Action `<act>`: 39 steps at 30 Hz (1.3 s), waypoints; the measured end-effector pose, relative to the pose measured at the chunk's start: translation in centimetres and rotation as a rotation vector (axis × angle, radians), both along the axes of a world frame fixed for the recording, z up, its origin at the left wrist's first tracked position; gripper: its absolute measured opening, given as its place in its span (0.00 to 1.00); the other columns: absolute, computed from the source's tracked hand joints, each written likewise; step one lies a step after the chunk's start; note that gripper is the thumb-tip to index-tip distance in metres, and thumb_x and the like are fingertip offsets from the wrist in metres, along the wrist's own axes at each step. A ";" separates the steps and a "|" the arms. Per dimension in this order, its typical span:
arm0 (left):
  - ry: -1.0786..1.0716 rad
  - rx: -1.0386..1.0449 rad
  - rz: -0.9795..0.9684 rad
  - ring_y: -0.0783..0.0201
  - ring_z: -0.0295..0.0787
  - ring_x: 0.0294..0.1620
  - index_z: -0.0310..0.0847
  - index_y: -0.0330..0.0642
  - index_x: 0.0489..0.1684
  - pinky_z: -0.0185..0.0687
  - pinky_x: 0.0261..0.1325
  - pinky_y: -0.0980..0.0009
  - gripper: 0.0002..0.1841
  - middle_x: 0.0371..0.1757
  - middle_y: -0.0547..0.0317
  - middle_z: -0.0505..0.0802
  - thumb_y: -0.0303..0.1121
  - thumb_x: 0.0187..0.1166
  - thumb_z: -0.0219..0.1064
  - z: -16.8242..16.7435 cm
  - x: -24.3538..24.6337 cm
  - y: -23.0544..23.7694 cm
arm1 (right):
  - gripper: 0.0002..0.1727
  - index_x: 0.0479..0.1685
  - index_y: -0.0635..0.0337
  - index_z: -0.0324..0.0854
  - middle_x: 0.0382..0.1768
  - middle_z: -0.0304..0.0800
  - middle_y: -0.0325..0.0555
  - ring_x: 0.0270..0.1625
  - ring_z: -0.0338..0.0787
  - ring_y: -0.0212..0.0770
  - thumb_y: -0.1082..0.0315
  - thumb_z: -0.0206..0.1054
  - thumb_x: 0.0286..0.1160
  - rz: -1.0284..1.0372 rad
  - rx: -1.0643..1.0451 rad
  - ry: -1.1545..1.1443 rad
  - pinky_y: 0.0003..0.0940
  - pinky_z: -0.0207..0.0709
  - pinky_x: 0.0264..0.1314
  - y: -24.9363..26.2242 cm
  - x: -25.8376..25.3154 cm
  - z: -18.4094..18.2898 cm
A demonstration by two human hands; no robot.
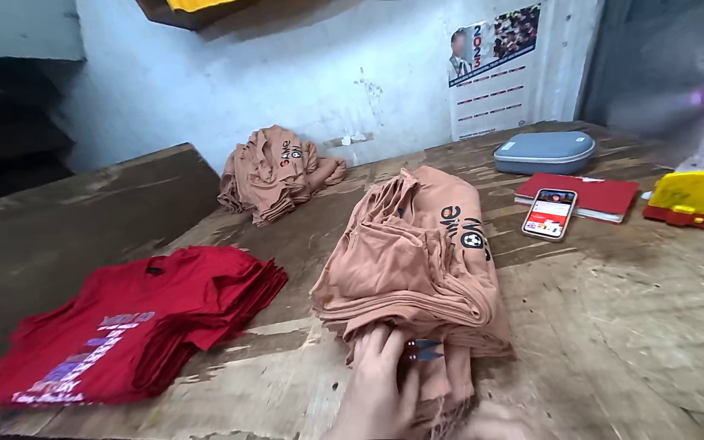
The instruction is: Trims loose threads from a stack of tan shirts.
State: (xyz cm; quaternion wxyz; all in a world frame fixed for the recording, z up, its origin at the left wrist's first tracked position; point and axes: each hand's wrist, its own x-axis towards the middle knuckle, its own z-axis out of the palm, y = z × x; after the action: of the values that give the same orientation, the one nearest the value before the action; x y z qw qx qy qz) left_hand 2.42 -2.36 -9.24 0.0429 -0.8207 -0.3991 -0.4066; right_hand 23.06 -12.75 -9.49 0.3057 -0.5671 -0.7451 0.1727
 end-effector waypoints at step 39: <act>0.014 -0.315 -0.194 0.62 0.90 0.52 0.92 0.52 0.45 0.87 0.57 0.55 0.14 0.46 0.63 0.92 0.26 0.63 0.72 1.1 -1.5 -2.3 | 0.21 0.56 0.58 0.90 0.58 0.86 0.59 0.58 0.88 0.50 0.58 0.80 0.64 -0.264 0.452 0.238 0.45 0.84 0.59 2.1 -4.6 -2.2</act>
State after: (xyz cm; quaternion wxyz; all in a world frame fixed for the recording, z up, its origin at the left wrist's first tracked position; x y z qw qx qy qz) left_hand 0.91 -4.65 -8.09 -0.1224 -0.8547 -0.3766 -0.3356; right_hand 18.50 -10.69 -11.69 0.5293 -0.5524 -0.6434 0.0264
